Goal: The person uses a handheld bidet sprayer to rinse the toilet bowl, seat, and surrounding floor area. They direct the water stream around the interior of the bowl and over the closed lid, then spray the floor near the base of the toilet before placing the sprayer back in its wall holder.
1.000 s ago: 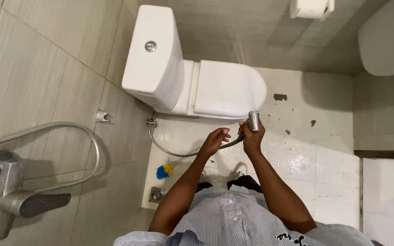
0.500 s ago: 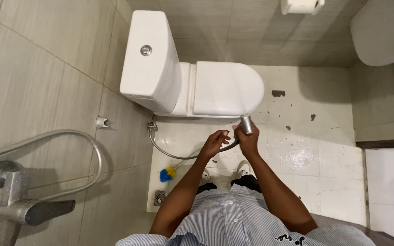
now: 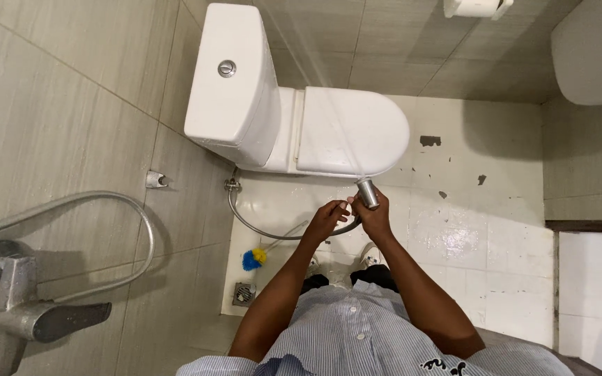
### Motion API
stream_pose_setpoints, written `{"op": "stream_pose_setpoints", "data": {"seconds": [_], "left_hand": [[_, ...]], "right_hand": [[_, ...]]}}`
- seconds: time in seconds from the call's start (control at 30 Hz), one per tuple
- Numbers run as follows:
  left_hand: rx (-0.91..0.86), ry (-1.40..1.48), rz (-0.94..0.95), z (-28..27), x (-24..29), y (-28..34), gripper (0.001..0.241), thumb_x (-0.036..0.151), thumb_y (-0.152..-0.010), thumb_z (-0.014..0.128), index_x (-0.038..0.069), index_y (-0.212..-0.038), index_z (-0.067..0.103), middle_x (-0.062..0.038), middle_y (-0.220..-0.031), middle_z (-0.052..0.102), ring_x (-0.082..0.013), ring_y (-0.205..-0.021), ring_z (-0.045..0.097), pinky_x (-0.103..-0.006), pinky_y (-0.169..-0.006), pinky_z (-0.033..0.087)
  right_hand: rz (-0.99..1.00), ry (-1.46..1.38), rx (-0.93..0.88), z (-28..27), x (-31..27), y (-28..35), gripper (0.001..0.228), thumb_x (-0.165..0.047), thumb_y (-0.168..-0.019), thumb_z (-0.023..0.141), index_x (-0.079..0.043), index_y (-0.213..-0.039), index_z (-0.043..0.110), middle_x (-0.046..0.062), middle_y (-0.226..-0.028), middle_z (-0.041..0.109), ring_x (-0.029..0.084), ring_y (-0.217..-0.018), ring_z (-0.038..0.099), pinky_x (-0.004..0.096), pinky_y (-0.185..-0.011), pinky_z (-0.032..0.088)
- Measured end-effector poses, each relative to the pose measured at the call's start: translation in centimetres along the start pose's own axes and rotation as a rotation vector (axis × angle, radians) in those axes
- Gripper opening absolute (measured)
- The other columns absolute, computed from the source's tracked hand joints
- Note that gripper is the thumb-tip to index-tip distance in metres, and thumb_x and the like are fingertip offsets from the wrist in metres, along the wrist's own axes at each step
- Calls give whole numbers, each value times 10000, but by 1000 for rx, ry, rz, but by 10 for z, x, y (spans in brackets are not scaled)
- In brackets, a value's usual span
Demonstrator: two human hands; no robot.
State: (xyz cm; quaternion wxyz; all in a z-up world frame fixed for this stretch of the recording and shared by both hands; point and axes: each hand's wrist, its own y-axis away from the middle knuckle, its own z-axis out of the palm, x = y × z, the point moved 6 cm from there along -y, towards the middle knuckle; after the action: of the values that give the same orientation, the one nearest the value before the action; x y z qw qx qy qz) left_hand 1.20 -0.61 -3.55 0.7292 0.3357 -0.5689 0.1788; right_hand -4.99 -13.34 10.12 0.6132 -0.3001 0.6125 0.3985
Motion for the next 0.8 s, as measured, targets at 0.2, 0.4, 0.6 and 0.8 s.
{"op": "stream_pose_setpoints", "data": {"seconds": [0.2, 0.4, 0.6, 0.8], "left_hand": [[21, -4, -67, -2, -11, -8, 523, 457, -1047, 544, -7, -1261, 653, -122, -1029, 727, -191, -917, 690, -345, -856, 582], [20, -117, -185, 3, 14, -7, 560, 507, -1046, 471, 17, -1260, 634, -74, -1039, 743, -158, -916, 715, -338, -811, 568], [39, -41, -71, -9, -10, -16, 553, 481, -1036, 548, -6, -1282, 639, -123, -1030, 736, -197, -906, 707, -342, -849, 582], [51, -126, -234, -6, -3, -11, 547, 485, -1029, 521, 23, -1305, 617, -94, -1054, 734, -163, -948, 705, -346, -833, 559]], "right_hand": [[-1, -54, 33, -6, 3, -10, 185, -78, -888, 764, -26, -911, 587, 34, -701, 603, 117, -580, 575, 286, -535, 478], [45, 122, -101, 7, -1, -15, 181, -86, -887, 770, -34, -965, 616, 26, -702, 596, 110, -583, 582, 288, -518, 506], [-19, -100, 78, -23, 25, -34, 184, -65, -934, 758, 0, -955, 588, 45, -716, 629, 127, -593, 608, 287, -546, 514], [39, 44, -5, -1, 12, -29, 142, -38, -898, 740, -26, -917, 600, 29, -663, 615, 114, -521, 590, 280, -467, 482]]}}
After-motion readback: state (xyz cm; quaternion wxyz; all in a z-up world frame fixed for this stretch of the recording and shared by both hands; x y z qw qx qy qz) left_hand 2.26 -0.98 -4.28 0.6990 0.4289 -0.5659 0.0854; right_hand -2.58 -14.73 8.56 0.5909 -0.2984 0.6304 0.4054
